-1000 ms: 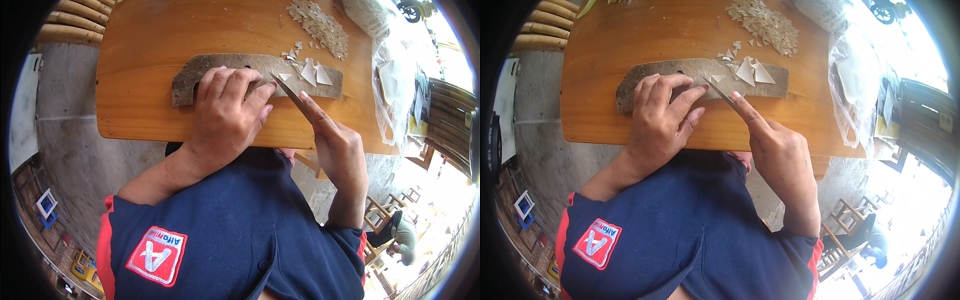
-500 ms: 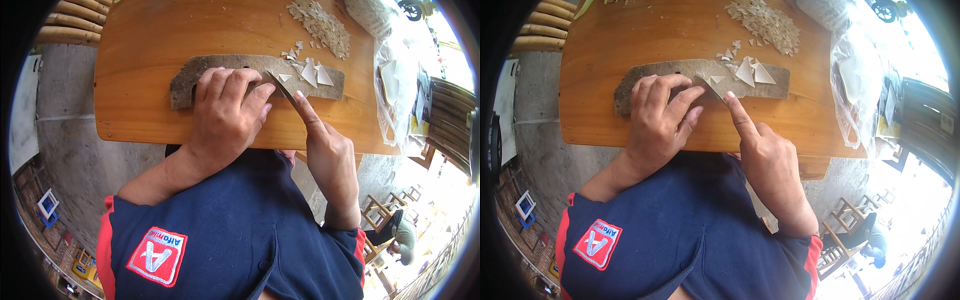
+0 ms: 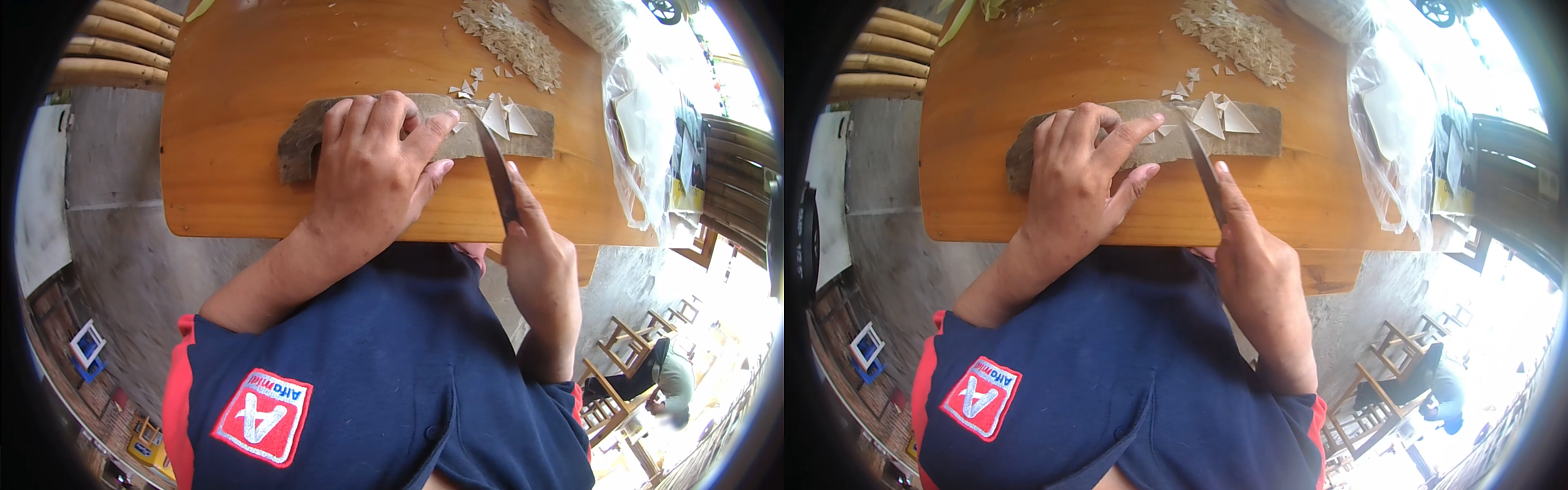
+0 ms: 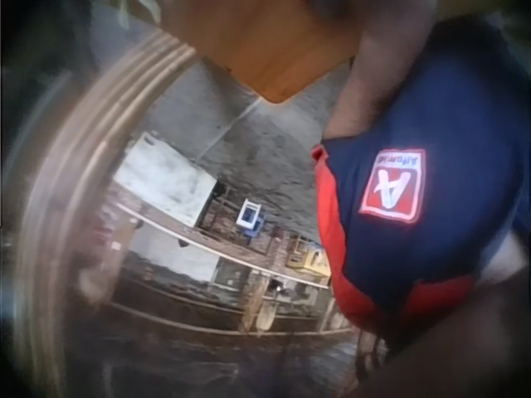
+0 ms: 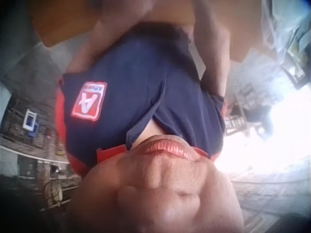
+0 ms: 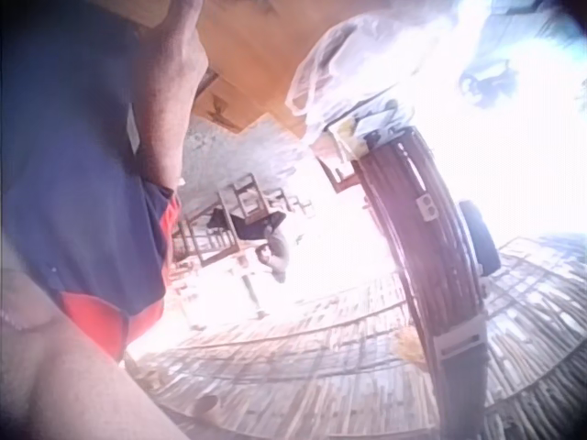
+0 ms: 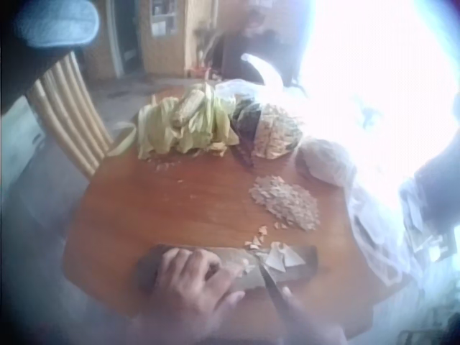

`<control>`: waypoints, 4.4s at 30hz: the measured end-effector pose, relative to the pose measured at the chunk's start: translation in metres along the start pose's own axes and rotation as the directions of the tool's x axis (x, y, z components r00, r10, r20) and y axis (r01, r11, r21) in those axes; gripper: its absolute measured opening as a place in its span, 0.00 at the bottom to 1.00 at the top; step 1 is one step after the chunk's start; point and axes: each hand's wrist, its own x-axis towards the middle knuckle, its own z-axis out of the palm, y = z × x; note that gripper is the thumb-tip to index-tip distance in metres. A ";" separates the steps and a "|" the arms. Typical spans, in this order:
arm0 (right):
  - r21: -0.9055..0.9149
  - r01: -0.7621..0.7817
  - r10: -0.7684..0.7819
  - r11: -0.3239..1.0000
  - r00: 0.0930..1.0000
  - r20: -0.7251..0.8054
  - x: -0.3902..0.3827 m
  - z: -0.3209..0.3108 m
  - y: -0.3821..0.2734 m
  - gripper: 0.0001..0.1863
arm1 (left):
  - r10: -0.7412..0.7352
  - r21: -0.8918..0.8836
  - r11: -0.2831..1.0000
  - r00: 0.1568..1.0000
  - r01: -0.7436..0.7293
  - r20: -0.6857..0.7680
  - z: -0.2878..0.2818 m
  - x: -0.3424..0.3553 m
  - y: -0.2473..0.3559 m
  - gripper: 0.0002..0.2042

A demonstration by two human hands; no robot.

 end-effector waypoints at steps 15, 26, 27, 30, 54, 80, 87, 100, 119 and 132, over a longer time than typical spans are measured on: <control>0.007 0.009 -0.009 1.000 1.000 0.019 0.003 0.026 -0.013 0.35 | 0.053 0.047 0.997 0.998 -0.054 0.027 -0.001 -0.004 -0.001 0.22; -0.154 0.087 -0.088 0.984 0.996 0.001 0.008 0.042 -0.025 0.46 | 0.071 0.072 0.995 0.997 -0.071 0.010 0.001 -0.007 -0.002 0.23; -0.154 0.093 -0.094 0.984 0.996 0.000 0.009 0.042 -0.025 0.46 | 0.070 0.076 0.995 0.998 -0.070 0.009 0.002 -0.007 -0.002 0.23; -0.169 0.077 -0.074 0.983 0.997 0.024 0.008 0.040 -0.028 0.45 | 0.070 0.094 0.993 0.998 -0.070 -0.002 0.003 -0.008 -0.002 0.23; -0.128 0.070 -0.062 0.989 0.996 0.066 0.006 0.016 -0.013 0.37 | -0.152 -0.231 0.962 0.988 0.145 -0.009 -0.009 0.002 -0.008 0.24; 0.353 -0.067 0.149 0.933 0.967 -0.208 -0.016 -0.011 0.053 0.26 | -0.202 -0.343 0.896 0.947 0.282 0.251 0.022 0.075 0.003 0.07; 0.364 -0.076 0.133 0.928 0.982 -0.135 -0.015 -0.003 0.042 0.27 | -0.346 -0.568 0.668 0.876 0.481 0.335 -0.025 0.067 -0.017 0.08; -0.015 0.077 -0.078 0.997 0.996 -0.049 0.015 0.019 0.008 0.29 | -0.160 -0.465 0.839 0.945 0.283 0.286 -0.021 0.038 -0.029 0.07; 0.064 0.079 -0.071 0.995 0.990 -0.120 0.051 -0.008 0.025 0.24 | -0.059 -0.364 0.921 0.975 0.136 0.215 -0.006 0.047 -0.023 0.07; -0.125 0.229 -0.238 0.965 0.969 -0.066 0.025 0.004 0.021 0.33 | 0.071 -0.115 0.990 0.994 -0.079 -0.078 -0.018 0.014 -0.023 0.12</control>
